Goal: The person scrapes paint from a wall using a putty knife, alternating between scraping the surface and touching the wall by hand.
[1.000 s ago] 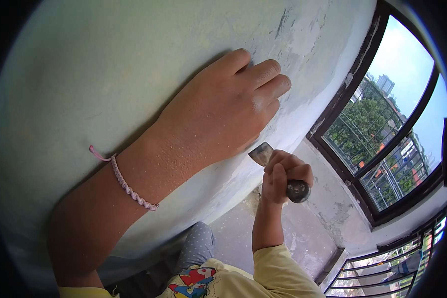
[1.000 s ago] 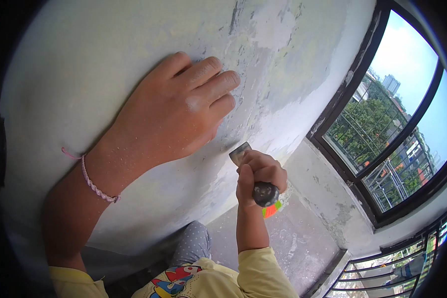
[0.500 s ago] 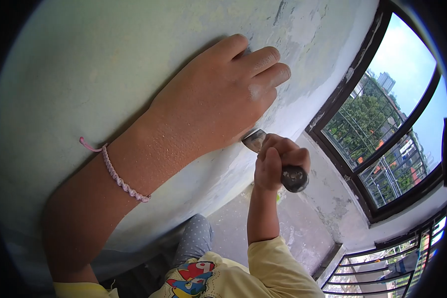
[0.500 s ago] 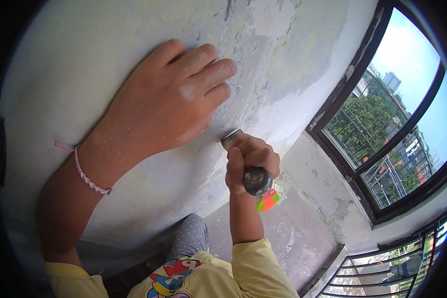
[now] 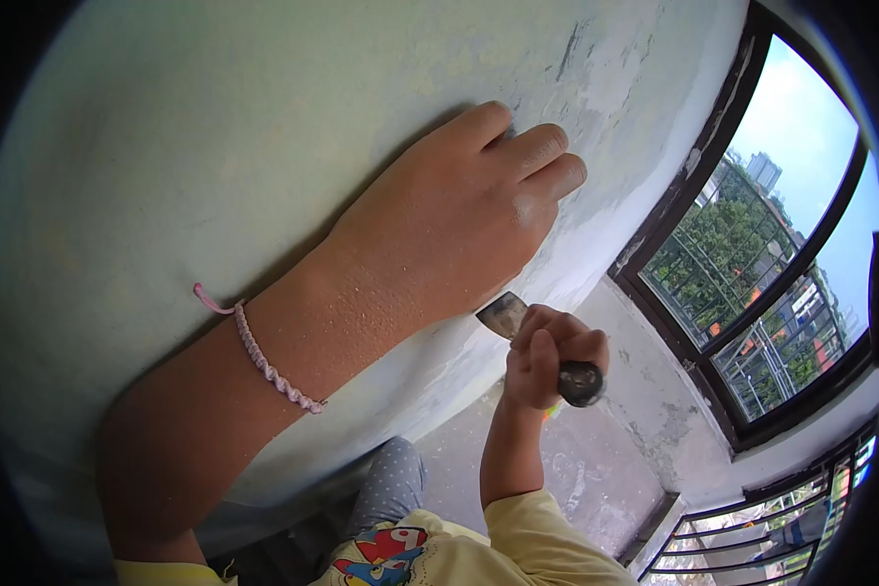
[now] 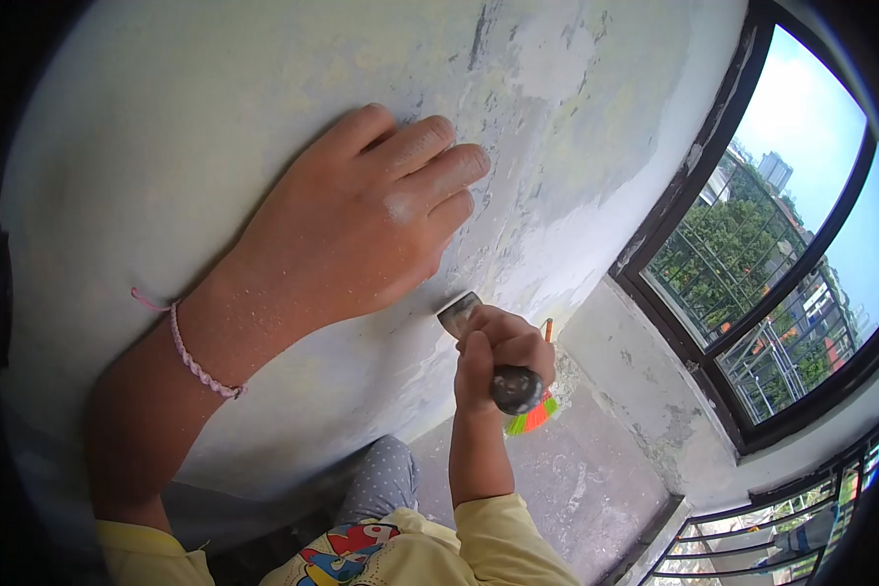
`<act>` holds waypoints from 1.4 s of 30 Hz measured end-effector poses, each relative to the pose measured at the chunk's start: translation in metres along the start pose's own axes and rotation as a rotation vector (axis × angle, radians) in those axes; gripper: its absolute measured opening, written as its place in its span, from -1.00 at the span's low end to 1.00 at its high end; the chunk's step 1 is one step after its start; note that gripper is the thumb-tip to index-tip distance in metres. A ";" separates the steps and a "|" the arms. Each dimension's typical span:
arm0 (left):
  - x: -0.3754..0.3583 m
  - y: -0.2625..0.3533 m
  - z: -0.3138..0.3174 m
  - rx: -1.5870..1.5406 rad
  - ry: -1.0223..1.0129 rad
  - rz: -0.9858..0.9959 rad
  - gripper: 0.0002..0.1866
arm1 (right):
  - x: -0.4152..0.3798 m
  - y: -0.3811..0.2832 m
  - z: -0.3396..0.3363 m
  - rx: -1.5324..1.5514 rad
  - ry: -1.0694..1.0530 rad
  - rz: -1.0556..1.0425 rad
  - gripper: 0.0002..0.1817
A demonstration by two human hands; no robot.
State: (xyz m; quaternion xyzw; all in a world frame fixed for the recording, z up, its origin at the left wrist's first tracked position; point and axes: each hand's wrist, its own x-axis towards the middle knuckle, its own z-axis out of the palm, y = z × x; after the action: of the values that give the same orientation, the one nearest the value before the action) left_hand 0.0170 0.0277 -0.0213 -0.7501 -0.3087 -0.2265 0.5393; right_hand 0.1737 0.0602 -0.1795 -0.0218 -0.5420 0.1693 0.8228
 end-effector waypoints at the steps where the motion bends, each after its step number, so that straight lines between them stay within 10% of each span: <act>1: 0.000 0.000 -0.003 0.002 -0.049 0.009 -0.89 | 0.018 -0.016 0.001 0.139 0.011 -0.066 -0.70; 13: -0.001 0.000 -0.003 -0.057 -0.098 0.010 -0.87 | 0.050 -0.040 -0.001 0.329 0.011 -0.236 -0.70; 16: -0.002 0.004 -0.005 -0.078 -0.116 0.004 -0.85 | 0.035 0.005 0.009 0.098 0.061 0.122 -0.69; 23: 0.001 0.003 -0.006 -0.064 -0.128 0.012 -0.88 | 0.042 -0.031 0.012 0.301 0.026 -0.117 -0.70; 27: -0.001 0.001 -0.004 -0.053 -0.099 0.022 -0.91 | -0.003 0.039 -0.003 -0.394 -0.104 0.171 -0.65; 30: 0.000 0.002 -0.003 -0.095 -0.093 0.005 -0.93 | 0.022 -0.007 -0.001 0.225 -0.007 -0.006 -0.68; 42: 0.002 0.001 -0.005 -0.062 -0.108 0.020 -0.91 | 0.047 -0.038 0.003 0.262 -0.175 -0.246 -0.64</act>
State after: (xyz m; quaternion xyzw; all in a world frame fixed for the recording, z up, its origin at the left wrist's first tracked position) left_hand 0.0185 0.0235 -0.0192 -0.7806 -0.3226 -0.1897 0.5006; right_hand 0.1972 0.0381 -0.1283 0.1667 -0.5836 0.1380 0.7827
